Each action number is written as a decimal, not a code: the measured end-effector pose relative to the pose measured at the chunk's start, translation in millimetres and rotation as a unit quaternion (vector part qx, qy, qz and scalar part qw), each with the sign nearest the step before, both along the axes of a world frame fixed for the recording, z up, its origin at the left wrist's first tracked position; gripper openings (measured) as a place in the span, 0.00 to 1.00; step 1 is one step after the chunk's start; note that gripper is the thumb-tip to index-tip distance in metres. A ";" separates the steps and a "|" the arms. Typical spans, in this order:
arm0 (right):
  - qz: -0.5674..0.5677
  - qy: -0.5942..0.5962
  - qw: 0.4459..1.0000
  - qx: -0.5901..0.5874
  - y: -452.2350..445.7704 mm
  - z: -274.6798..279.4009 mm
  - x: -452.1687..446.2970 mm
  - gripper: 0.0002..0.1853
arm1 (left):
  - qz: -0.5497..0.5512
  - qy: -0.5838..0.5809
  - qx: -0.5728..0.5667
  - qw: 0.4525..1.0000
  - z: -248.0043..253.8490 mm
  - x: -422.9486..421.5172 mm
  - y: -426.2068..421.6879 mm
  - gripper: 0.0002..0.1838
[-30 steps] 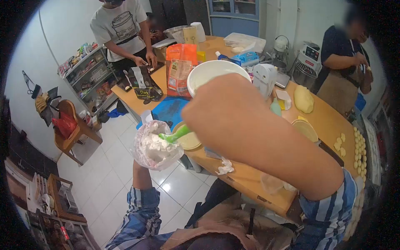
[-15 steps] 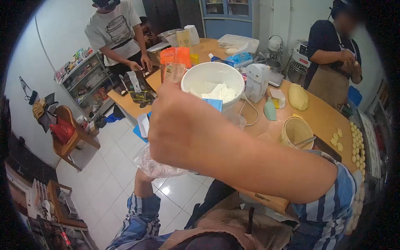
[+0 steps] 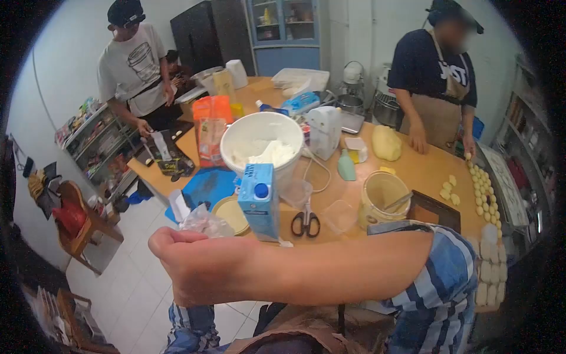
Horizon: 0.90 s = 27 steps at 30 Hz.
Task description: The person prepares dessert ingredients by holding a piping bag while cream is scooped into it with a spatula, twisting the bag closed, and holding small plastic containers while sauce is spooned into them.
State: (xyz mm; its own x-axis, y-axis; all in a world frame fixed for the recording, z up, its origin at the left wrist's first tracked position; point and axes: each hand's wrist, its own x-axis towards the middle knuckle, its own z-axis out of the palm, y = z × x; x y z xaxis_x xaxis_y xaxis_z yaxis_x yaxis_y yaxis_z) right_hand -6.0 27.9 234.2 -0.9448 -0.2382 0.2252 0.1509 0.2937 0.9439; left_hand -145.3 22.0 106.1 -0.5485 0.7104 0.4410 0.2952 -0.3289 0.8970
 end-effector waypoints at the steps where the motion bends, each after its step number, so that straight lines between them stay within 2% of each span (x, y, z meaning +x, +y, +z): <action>1: 0.002 -0.005 1.000 -0.003 -0.4 -1.8 1.7 0.08 | -0.016 0.020 0.003 1.000 -1.5 -7.0 0.1 0.05; 4: 0.005 0.017 0.999 0.039 -0.2 -9.1 7.8 0.07 | -0.133 0.148 0.021 0.980 -13.8 -38.7 8.9 0.05; 8: 0.053 0.012 0.998 0.033 -2.5 -7.4 16.4 0.08 | -0.189 0.230 0.029 0.954 -27.5 -59.4 14.8 0.05; 17: 0.043 0.024 0.999 0.020 -13.0 4.0 30.3 0.09 | -0.190 0.266 0.035 0.944 -37.2 -69.4 14.5 0.06; 20: 0.040 0.007 0.999 -0.008 -13.0 8.8 34.7 0.08 | -0.193 0.272 0.036 0.942 -38.2 -72.1 14.4 0.06; 27: 0.048 0.066 0.992 -0.092 -9.9 20.5 43.3 0.09 | -0.190 0.295 0.048 0.935 -44.5 -76.3 13.6 0.08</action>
State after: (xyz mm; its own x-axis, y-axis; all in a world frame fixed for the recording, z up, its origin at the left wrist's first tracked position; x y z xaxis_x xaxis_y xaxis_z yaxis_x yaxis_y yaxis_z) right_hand 37.3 17.9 254.7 -0.8792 -0.2695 0.3928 0.2322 0.4775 0.8474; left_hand -221.6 35.6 61.5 0.0936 0.7458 0.6596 0.5750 -0.5813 0.5757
